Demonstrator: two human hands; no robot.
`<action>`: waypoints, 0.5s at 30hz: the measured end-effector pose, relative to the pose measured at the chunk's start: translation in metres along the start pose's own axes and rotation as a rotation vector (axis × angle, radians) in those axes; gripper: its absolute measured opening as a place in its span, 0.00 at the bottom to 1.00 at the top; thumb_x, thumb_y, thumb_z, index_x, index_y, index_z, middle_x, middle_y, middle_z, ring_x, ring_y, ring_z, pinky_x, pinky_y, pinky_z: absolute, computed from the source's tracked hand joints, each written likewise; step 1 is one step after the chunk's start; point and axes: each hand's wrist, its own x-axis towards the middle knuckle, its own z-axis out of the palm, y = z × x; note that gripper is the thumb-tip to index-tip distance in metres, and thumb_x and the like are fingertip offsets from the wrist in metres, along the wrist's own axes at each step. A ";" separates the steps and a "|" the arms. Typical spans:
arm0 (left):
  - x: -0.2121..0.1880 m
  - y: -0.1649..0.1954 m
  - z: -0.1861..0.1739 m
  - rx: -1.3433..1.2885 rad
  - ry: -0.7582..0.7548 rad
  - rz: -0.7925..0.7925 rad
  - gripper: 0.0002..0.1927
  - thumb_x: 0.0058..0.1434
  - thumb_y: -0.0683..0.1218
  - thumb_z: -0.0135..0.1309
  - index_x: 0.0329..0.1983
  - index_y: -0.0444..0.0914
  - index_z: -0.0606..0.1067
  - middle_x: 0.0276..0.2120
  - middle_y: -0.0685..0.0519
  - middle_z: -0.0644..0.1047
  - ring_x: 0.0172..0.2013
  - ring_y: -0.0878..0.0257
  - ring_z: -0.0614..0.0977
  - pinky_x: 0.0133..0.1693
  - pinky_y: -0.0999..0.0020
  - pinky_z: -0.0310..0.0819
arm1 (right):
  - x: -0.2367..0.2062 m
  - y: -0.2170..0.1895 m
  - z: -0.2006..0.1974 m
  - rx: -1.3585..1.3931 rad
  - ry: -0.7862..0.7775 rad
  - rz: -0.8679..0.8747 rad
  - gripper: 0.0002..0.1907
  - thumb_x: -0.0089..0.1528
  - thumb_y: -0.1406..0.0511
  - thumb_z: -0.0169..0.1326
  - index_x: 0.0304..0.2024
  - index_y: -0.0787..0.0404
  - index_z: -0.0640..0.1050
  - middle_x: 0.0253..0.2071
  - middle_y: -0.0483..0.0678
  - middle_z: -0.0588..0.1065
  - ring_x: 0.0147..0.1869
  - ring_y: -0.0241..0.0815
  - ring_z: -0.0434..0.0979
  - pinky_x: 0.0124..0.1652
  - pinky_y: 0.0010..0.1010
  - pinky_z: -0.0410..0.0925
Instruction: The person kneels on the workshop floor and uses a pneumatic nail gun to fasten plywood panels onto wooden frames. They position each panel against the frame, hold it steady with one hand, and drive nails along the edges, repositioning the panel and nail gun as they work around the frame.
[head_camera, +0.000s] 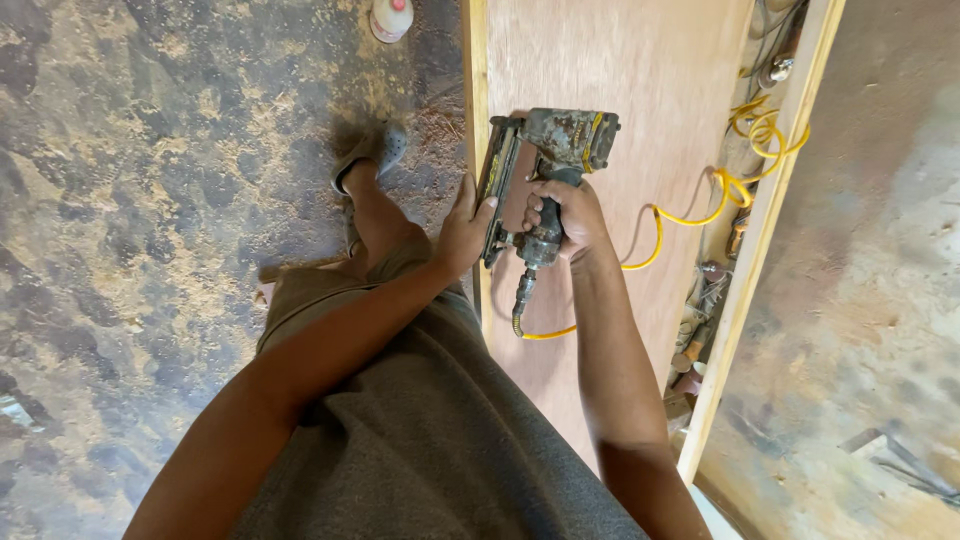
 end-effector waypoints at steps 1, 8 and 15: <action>-0.001 0.000 -0.001 0.001 0.004 0.027 0.35 0.75 0.50 0.47 0.76 0.27 0.51 0.71 0.31 0.62 0.71 0.44 0.66 0.67 0.61 0.60 | -0.001 0.001 0.000 0.001 -0.016 -0.009 0.10 0.58 0.71 0.52 0.42 0.71 0.75 0.24 0.50 0.69 0.23 0.43 0.70 0.27 0.38 0.70; -0.009 -0.004 -0.001 -0.071 -0.047 -0.038 0.33 0.73 0.51 0.45 0.75 0.30 0.53 0.63 0.34 0.72 0.58 0.49 0.78 0.58 0.61 0.71 | -0.008 0.011 -0.001 -0.008 0.000 -0.024 0.10 0.58 0.70 0.53 0.41 0.68 0.76 0.24 0.49 0.69 0.23 0.43 0.70 0.26 0.37 0.70; -0.025 0.020 -0.029 0.113 -0.171 -0.059 0.31 0.67 0.50 0.52 0.69 0.32 0.61 0.57 0.36 0.73 0.50 0.44 0.80 0.49 0.57 0.74 | -0.026 0.038 -0.018 0.087 -0.070 -0.095 0.12 0.58 0.70 0.53 0.45 0.64 0.74 0.24 0.46 0.68 0.22 0.40 0.68 0.23 0.35 0.66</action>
